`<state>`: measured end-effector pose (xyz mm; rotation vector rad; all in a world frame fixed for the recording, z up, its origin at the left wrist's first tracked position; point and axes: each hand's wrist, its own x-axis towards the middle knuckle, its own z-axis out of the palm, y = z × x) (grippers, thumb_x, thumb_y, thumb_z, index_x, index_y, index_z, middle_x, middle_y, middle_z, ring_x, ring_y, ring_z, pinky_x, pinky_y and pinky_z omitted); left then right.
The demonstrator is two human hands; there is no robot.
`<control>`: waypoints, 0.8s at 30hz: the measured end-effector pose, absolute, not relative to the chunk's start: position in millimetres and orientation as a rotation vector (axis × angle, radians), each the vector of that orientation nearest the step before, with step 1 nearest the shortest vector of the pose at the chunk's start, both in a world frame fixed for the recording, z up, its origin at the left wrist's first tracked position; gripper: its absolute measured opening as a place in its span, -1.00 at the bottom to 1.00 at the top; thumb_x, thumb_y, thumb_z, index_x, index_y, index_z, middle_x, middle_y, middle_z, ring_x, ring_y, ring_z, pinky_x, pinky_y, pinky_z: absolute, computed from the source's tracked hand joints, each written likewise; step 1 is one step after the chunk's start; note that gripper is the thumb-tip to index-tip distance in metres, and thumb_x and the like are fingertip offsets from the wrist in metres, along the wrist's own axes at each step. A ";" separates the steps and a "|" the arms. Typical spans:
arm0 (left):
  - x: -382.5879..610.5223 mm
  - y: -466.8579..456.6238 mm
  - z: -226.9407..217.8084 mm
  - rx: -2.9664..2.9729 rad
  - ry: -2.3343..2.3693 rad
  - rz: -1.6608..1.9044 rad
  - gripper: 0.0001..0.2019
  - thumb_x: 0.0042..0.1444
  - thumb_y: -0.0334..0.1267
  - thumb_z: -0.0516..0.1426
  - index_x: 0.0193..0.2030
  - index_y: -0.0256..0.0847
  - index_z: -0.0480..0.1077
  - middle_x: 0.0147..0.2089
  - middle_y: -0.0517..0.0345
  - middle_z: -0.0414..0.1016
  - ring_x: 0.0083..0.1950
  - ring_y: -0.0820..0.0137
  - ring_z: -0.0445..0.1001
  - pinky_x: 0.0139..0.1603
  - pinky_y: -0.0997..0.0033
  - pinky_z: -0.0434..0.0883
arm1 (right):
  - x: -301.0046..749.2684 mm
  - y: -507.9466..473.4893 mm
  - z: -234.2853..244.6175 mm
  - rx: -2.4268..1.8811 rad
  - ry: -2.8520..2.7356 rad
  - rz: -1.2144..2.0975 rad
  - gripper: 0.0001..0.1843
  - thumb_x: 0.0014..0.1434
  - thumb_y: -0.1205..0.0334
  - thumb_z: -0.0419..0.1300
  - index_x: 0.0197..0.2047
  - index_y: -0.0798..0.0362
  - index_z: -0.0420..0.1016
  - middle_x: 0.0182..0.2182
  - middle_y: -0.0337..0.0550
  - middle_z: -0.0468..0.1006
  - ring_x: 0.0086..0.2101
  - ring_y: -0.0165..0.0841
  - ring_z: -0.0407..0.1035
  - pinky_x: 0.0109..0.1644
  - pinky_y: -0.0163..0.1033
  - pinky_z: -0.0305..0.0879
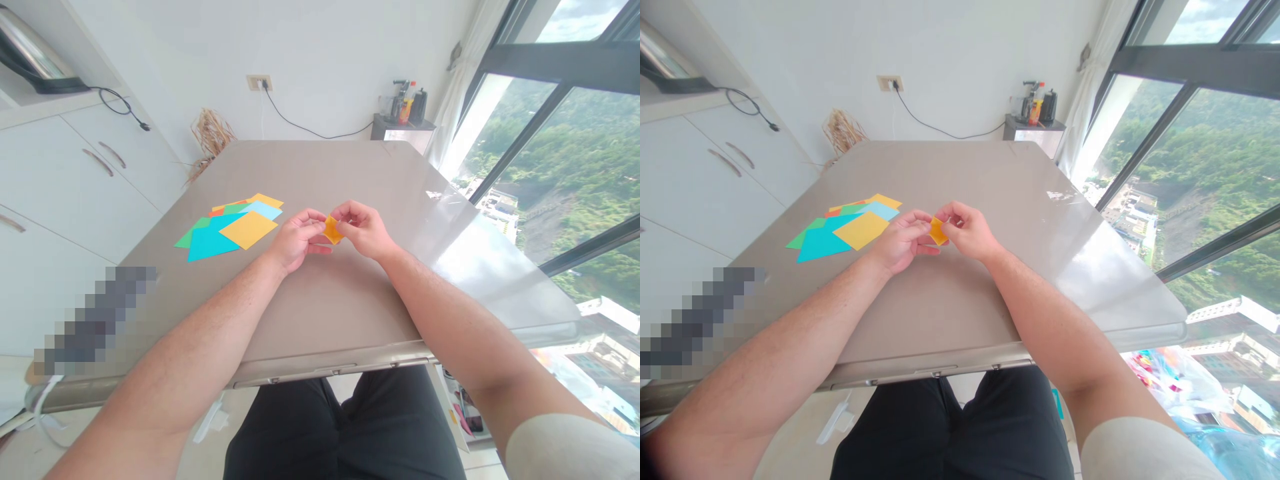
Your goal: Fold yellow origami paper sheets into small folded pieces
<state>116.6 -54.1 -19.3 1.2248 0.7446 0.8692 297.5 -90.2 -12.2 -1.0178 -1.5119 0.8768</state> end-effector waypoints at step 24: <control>117.8 -44.7 -34.6 1.657 0.835 1.145 -0.44 0.04 -0.11 0.39 0.21 -0.07 0.49 0.19 -0.03 0.59 0.21 0.14 0.55 0.12 0.18 0.53 | 298.8 -81.3 -26.0 -1.185 -1.541 0.624 -0.79 0.14 0.02 0.32 -0.35 -0.03 0.58 -0.14 -0.12 0.64 -0.12 -0.24 0.51 -0.18 -0.17 0.46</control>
